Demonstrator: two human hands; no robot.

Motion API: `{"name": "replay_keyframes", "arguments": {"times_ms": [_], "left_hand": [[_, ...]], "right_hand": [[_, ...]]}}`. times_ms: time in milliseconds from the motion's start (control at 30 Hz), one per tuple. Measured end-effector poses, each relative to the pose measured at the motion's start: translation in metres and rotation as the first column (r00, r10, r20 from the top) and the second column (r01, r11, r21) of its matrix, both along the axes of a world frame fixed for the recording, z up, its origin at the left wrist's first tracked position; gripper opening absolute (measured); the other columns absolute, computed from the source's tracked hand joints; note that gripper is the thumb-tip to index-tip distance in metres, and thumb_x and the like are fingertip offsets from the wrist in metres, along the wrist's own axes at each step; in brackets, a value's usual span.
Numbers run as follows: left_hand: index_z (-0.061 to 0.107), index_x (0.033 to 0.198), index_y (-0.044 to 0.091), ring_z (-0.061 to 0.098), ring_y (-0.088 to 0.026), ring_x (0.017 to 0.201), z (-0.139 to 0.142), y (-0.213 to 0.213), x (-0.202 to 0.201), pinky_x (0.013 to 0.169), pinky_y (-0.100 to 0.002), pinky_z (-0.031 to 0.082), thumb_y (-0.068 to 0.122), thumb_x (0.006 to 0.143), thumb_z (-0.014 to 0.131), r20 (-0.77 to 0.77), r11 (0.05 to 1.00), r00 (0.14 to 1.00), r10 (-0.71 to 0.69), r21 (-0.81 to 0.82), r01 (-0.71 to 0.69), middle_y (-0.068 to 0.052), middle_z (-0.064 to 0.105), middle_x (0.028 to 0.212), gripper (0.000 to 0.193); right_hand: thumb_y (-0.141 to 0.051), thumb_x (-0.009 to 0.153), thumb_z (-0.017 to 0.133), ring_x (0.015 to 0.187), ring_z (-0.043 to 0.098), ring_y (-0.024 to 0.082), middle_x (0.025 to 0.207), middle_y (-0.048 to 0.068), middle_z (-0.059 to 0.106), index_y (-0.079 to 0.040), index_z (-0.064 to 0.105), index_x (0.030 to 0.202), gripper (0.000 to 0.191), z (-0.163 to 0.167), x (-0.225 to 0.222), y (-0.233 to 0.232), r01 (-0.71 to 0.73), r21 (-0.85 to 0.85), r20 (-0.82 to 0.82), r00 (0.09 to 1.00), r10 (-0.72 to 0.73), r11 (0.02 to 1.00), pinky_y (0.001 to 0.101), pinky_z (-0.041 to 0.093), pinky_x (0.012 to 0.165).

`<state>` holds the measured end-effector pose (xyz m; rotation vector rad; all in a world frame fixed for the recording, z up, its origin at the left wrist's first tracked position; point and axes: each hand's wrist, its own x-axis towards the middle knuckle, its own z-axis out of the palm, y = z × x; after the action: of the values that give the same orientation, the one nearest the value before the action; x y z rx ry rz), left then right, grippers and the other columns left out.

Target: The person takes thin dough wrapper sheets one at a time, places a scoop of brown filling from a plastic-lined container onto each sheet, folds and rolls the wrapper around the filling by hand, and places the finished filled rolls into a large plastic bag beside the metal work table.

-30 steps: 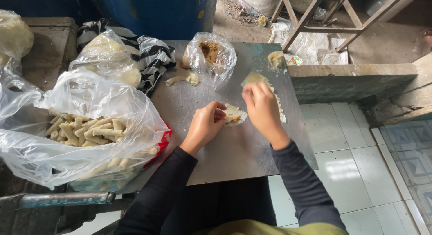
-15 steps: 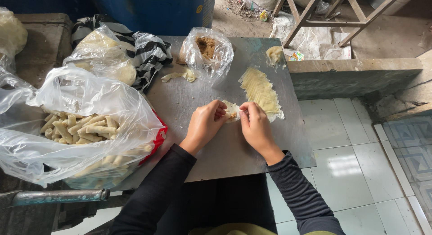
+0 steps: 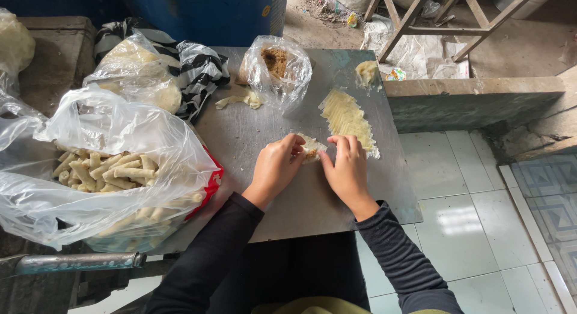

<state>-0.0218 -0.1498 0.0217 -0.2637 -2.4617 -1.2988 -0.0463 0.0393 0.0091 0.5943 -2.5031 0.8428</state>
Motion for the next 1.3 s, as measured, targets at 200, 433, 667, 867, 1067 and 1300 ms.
{"name": "replay_keyframes", "arguments": {"times_ms": [200, 433, 667, 867, 1067, 1300], "left_hand": [[0.067, 0.105, 0.003, 0.077, -0.028, 0.088, -0.002, -0.001, 0.001, 0.075, -0.036, 0.06, 0.002, 0.085, 0.067, -0.026, 1.0, 1.0, -0.012, 0.026, 0.013, -0.013, 0.077, 0.093, 0.02], [0.065, 0.107, 0.003, 0.077, -0.028, 0.088, -0.006, 0.0, -0.001, 0.076, -0.036, 0.06, 0.001, 0.083, 0.07, -0.041, 0.999, 0.999, -0.036, 0.031, 0.037, -0.013, 0.076, 0.094, 0.025], [0.063, 0.109, 0.003, 0.075, -0.03, 0.09, -0.003, 0.001, 0.0, 0.075, -0.038, 0.059, 0.0, 0.082, 0.071, -0.008, 0.999, 1.0, -0.03, 0.031, 0.03, -0.015, 0.074, 0.097, 0.029], [0.062, 0.106, 0.003, 0.075, -0.031, 0.09, 0.001, 0.001, 0.0, 0.075, -0.038, 0.059, 0.001, 0.081, 0.073, -0.018, 1.0, 0.999, -0.03, -0.002, 0.03, -0.016, 0.074, 0.097, 0.027], [0.062, 0.106, 0.003, 0.075, -0.03, 0.091, -0.003, 0.001, 0.0, 0.076, -0.038, 0.059, 0.002, 0.081, 0.073, 0.0, 1.0, 1.0, -0.031, -0.001, 0.031, -0.015, 0.074, 0.097, 0.027], [0.062, 0.102, 0.004, 0.072, -0.034, 0.087, -0.004, -0.001, 0.002, 0.073, -0.041, 0.056, 0.003, 0.079, 0.075, -0.026, 1.0, 1.0, -0.016, -0.023, 0.015, -0.015, 0.072, 0.094, 0.026]], "right_hand": [[-0.017, 0.092, 0.071, 0.106, 0.059, 0.03, 0.108, 0.009, 0.059, -0.008, 0.064, 0.101, 0.014, -0.011, -0.005, -0.001, 0.09, 0.135, 0.022, 0.995, -0.094, 0.987, 0.0456, 0.043, 0.09], [-0.011, 0.104, 0.061, 0.095, 0.063, 0.033, 0.101, 0.011, 0.063, -0.003, 0.057, 0.103, 0.008, -0.009, -0.008, -0.005, -0.09, -0.08, 0.016, 0.996, 0.091, 0.993, 0.0449, 0.048, 0.085], [0.006, 0.093, 0.066, 0.092, 0.07, 0.025, 0.111, 0.013, 0.061, 0.001, 0.058, 0.114, 0.024, -0.003, 0.0, -0.014, -0.292, -0.214, 0.004, 0.954, 0.3, 0.932, 0.0343, 0.056, 0.08], [0.012, 0.089, 0.067, 0.088, 0.068, 0.017, 0.126, 0.013, 0.05, 0.001, 0.063, 0.117, 0.03, -0.003, -0.002, -0.01, -0.204, -0.273, 0.098, 0.966, 0.238, 0.94, 0.0289, 0.058, 0.081], [0.012, 0.088, 0.068, 0.087, 0.069, 0.015, 0.128, 0.013, 0.051, 0.001, 0.063, 0.12, 0.033, -0.008, -0.004, -0.009, -0.205, -0.32, 0.103, 0.963, 0.249, 0.925, 0.0285, 0.059, 0.081], [0.011, 0.089, 0.067, 0.089, 0.072, 0.019, 0.129, 0.016, 0.055, 0.002, 0.066, 0.113, 0.026, -0.016, -0.003, -0.016, -0.279, -0.244, 0.076, 0.949, 0.305, 0.929, 0.0307, 0.059, 0.078]]}}
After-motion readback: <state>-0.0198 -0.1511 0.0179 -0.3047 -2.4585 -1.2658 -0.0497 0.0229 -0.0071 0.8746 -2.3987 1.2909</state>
